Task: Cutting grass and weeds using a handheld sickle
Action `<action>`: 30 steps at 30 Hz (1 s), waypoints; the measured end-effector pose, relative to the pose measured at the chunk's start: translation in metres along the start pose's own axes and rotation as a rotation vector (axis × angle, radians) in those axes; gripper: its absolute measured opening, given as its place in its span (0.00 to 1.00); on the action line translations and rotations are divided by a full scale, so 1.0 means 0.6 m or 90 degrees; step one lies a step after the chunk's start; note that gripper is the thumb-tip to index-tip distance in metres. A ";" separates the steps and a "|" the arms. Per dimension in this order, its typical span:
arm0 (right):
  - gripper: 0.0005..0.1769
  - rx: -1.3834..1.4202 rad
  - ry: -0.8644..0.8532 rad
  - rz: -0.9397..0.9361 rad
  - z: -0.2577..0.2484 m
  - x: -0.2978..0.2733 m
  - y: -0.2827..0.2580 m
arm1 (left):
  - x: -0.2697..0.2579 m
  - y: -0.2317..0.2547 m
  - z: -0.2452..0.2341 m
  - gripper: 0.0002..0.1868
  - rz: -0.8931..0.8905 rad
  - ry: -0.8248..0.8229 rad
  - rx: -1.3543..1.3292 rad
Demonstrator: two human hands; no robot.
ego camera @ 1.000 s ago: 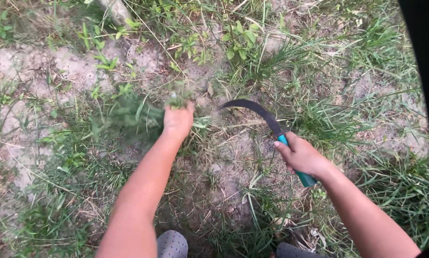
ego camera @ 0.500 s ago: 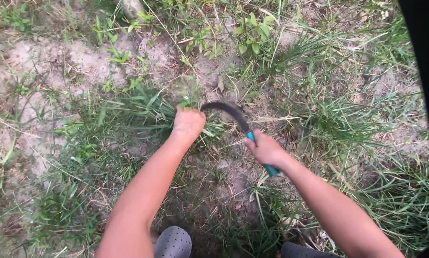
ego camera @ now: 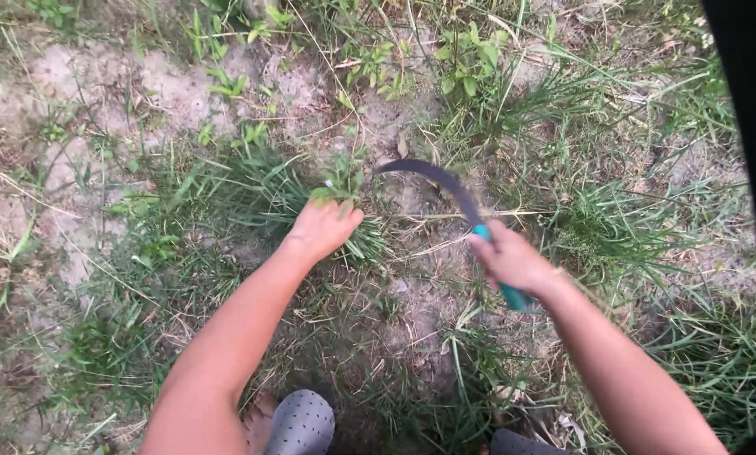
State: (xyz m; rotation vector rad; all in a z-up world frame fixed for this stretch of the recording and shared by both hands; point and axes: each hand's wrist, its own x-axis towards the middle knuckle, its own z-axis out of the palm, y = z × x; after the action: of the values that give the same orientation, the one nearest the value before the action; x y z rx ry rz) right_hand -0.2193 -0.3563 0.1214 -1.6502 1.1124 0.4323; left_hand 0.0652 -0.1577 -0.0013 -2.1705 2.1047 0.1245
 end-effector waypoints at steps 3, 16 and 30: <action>0.17 -0.019 -0.024 -0.024 0.067 0.021 -0.028 | -0.005 -0.004 -0.015 0.06 0.007 0.013 0.005; 0.17 -0.009 -0.196 0.020 0.056 0.011 0.022 | -0.004 -0.022 -0.041 0.09 -0.085 -0.063 -0.041; 0.14 0.093 -0.038 -0.090 -0.055 -0.003 0.066 | -0.305 -0.249 -0.277 0.30 -0.528 0.257 -0.201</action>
State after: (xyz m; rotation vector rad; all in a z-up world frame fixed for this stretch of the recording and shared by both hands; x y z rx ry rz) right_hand -0.2609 -0.3856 0.1135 -1.5656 0.9544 0.3003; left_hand 0.2049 0.0046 0.1925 -3.2884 1.1818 -0.0715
